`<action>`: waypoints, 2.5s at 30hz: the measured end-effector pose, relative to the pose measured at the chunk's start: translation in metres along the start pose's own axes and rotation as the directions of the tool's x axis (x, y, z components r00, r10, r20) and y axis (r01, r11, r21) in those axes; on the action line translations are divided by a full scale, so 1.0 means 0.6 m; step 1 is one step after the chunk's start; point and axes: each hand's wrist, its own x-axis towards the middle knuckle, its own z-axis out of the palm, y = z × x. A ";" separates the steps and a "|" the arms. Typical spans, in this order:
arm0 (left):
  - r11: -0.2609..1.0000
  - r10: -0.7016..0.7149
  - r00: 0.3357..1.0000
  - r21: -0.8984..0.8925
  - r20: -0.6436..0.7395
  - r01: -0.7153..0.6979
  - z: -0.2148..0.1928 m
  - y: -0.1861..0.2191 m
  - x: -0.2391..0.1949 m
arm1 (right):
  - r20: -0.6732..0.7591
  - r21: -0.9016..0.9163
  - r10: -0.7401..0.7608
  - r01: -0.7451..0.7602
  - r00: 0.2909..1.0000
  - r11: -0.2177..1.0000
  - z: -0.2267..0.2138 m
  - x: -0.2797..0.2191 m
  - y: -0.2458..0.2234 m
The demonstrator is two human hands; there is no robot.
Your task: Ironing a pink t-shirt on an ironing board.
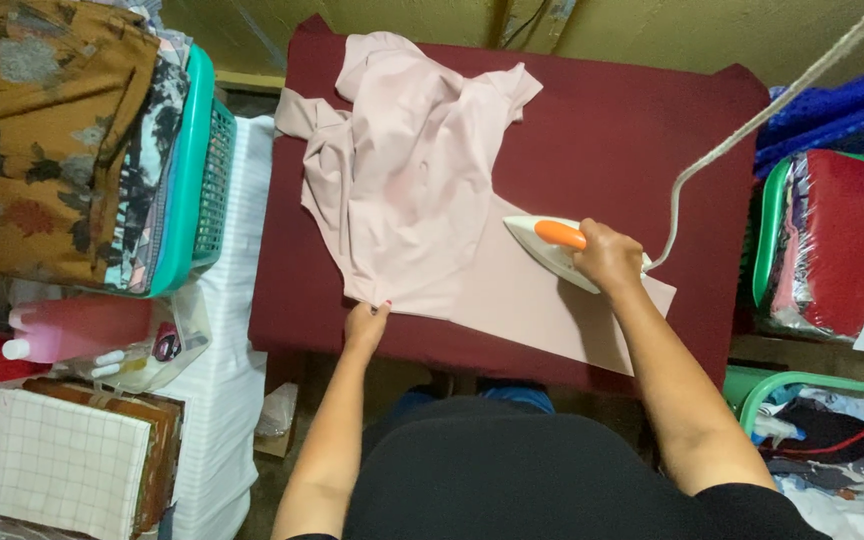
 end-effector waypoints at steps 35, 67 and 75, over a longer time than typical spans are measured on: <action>0.996 0.082 0.992 -0.030 0.100 -0.080 -0.006 0.007 0.006 | -0.169 0.017 0.049 -0.046 0.984 0.999 0.094 -0.140 0.330; 0.992 0.121 0.992 0.036 0.037 -0.123 0.024 -0.036 0.030 | 0.021 0.136 -0.255 0.250 0.967 0.959 0.084 -0.024 -0.062; 0.998 0.049 0.996 0.047 0.070 -0.052 0.002 0.002 0.005 | -0.117 0.050 -0.091 0.097 0.989 0.994 0.128 -0.129 0.207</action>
